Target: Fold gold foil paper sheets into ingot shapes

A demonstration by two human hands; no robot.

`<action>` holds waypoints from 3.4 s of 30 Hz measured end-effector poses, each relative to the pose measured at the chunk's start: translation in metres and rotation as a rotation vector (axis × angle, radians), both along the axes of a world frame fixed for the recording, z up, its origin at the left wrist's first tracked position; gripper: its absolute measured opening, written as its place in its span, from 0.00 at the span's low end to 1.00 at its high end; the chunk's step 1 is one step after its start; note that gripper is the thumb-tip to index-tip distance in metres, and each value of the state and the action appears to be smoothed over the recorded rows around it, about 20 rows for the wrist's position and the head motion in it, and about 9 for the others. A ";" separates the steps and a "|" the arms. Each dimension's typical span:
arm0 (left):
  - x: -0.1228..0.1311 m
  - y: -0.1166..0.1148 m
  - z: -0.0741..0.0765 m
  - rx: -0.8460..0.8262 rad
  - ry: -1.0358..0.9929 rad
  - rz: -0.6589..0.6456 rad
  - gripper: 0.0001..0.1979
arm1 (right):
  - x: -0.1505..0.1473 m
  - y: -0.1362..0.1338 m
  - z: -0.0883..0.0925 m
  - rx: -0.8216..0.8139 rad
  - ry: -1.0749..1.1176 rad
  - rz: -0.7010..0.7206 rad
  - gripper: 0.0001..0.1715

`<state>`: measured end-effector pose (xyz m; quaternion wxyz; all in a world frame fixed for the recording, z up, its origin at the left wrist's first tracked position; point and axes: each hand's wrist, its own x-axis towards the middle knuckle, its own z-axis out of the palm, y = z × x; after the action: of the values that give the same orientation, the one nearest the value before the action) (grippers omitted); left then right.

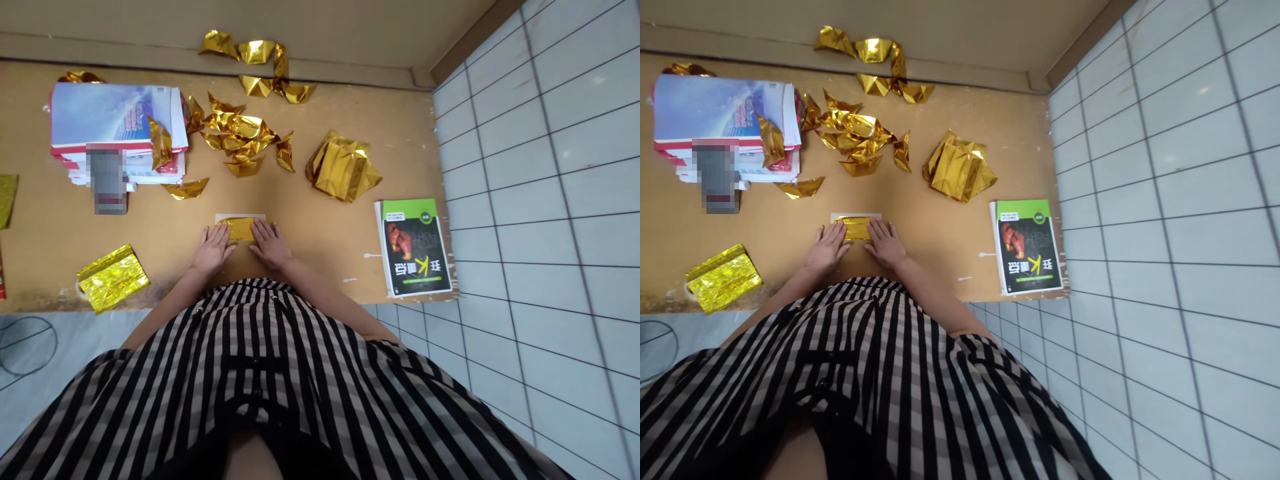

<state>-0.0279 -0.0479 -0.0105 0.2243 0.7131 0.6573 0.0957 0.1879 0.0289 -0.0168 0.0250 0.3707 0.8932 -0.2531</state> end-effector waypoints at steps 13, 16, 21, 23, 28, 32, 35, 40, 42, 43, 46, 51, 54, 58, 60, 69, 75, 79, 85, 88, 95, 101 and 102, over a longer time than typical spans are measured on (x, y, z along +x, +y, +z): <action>-0.010 0.029 0.007 0.135 -0.033 0.079 0.30 | -0.007 0.021 0.024 0.080 -0.018 -0.206 0.33; -0.011 0.033 0.009 0.137 -0.038 0.074 0.34 | -0.011 0.021 0.026 0.075 -0.042 -0.226 0.35; -0.008 0.036 0.011 0.157 -0.058 0.078 0.34 | -0.012 0.020 0.023 0.097 -0.024 -0.224 0.33; -0.007 0.036 0.011 0.170 -0.059 0.087 0.33 | -0.010 0.019 0.022 0.107 -0.022 -0.214 0.29; -0.008 0.033 0.007 0.187 -0.062 0.017 0.18 | -0.004 0.015 0.023 0.139 -0.041 -0.099 0.19; -0.011 0.025 0.004 0.183 -0.050 -0.082 0.14 | 0.000 0.009 0.026 0.163 -0.076 0.020 0.21; -0.011 0.016 0.005 0.192 -0.020 -0.113 0.18 | 0.003 0.003 0.029 0.169 -0.109 0.049 0.23; 0.004 0.004 0.008 0.203 0.036 -0.121 0.21 | 0.002 -0.003 0.032 0.165 -0.134 0.051 0.25; 0.014 0.003 0.007 0.189 0.046 -0.156 0.22 | 0.001 -0.004 0.034 0.153 -0.153 0.038 0.25; 0.019 0.002 0.006 0.173 0.050 -0.182 0.23 | 0.001 -0.004 0.034 0.146 -0.161 0.032 0.25; 0.029 0.002 0.000 0.117 0.059 -0.246 0.25 | 0.001 -0.004 0.035 0.135 -0.169 0.022 0.25; 0.031 -0.001 -0.010 0.089 0.062 -0.267 0.26 | -0.001 -0.009 0.035 0.143 -0.110 0.033 0.25; 0.030 -0.002 -0.013 0.086 0.055 -0.276 0.27 | -0.011 -0.018 0.034 0.140 -0.017 0.083 0.29; 0.031 -0.003 -0.014 0.027 0.071 -0.286 0.27 | -0.023 -0.027 0.029 0.077 0.045 0.164 0.33; 0.031 -0.004 -0.013 0.013 0.072 -0.279 0.29 | -0.024 -0.028 0.024 0.038 0.027 0.158 0.35; 0.023 -0.008 -0.004 0.006 0.083 -0.168 0.29 | -0.005 -0.025 0.007 0.001 0.004 0.125 0.37; 0.000 -0.013 -0.004 0.041 0.077 -0.063 0.28 | 0.001 -0.023 0.010 -0.006 -0.035 0.114 0.36; -0.011 -0.018 -0.006 0.050 0.078 -0.013 0.27 | 0.009 -0.022 0.009 -0.003 -0.037 0.093 0.36; -0.003 -0.015 -0.005 0.091 0.074 0.009 0.28 | 0.017 -0.022 0.007 0.014 -0.043 0.053 0.35; 0.009 -0.011 -0.005 0.119 0.054 -0.056 0.28 | 0.018 -0.023 0.006 0.031 -0.029 0.055 0.34; 0.027 -0.007 -0.009 0.069 0.055 -0.199 0.27 | 0.014 -0.025 0.014 0.065 -0.063 0.064 0.35; 0.025 -0.009 -0.013 0.046 0.054 -0.215 0.28 | -0.018 -0.030 0.025 0.057 0.014 0.199 0.39; 0.025 -0.009 -0.014 0.037 0.055 -0.219 0.28 | -0.022 -0.030 0.024 0.054 0.026 0.212 0.40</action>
<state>-0.0027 -0.0570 -0.0245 0.2020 0.7871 0.5793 0.0634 0.1662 -0.0015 0.0073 0.0300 0.2714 0.9342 -0.2297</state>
